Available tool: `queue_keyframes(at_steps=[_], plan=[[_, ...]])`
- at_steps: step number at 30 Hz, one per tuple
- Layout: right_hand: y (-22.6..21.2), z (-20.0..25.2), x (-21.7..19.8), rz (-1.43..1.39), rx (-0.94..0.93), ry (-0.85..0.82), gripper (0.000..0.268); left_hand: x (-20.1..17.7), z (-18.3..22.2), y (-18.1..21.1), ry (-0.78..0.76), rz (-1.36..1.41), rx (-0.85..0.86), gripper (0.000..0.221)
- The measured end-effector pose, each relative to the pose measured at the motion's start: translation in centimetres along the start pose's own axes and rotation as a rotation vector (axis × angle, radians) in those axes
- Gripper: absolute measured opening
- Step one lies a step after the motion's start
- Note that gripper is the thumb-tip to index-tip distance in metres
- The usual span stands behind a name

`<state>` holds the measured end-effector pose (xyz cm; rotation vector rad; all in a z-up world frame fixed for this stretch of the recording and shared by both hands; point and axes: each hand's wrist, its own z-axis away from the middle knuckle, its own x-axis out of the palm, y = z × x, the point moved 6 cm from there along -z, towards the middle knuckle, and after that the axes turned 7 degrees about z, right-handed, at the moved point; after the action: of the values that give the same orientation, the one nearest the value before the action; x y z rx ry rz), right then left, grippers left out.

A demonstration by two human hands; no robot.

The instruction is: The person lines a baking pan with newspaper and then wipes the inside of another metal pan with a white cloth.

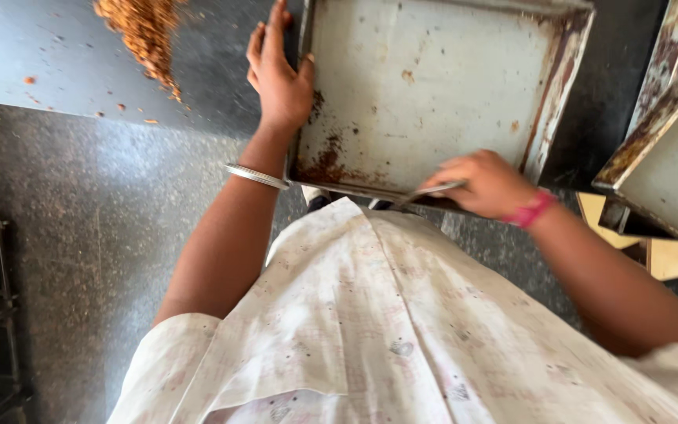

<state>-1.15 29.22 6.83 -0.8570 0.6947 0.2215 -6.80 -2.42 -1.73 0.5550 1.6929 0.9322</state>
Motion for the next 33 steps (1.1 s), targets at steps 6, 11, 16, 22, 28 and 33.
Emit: queue_keyframes(at_steps=[6, 11, 16, 22, 28, 33], plan=[[-1.7, -4.8, 2.5, 0.053, -0.037, 0.077, 0.014, -0.3, -0.2, 1.0, 0.009, 0.04, -0.061, 0.087], [-8.2, -11.8, 3.7, -0.272, -0.327, 0.297, 0.023, -0.5, -0.1, 0.9, 0.007, 0.149, -0.052, 0.086], [-1.1, -8.0, -0.7, -0.167, 0.235, 0.427, 0.037, -0.3, 0.0, 0.7, -0.01, 0.107, -0.065, 0.064], [0.2, -12.8, -7.0, 0.306, 0.277, 0.564, 0.044, 0.4, -0.5, 0.0, -0.079, 0.152, -0.114, 0.044], [-7.8, -16.9, -4.2, 0.454, 0.168, 0.343, 0.021, 1.4, -0.8, -1.4, -0.094, 0.18, -0.158, 0.058], [-11.7, -12.7, -1.0, 0.35, -0.027, 0.24, 0.019, 1.0, -1.0, -1.2, -0.117, 0.225, -0.185, 0.057]])
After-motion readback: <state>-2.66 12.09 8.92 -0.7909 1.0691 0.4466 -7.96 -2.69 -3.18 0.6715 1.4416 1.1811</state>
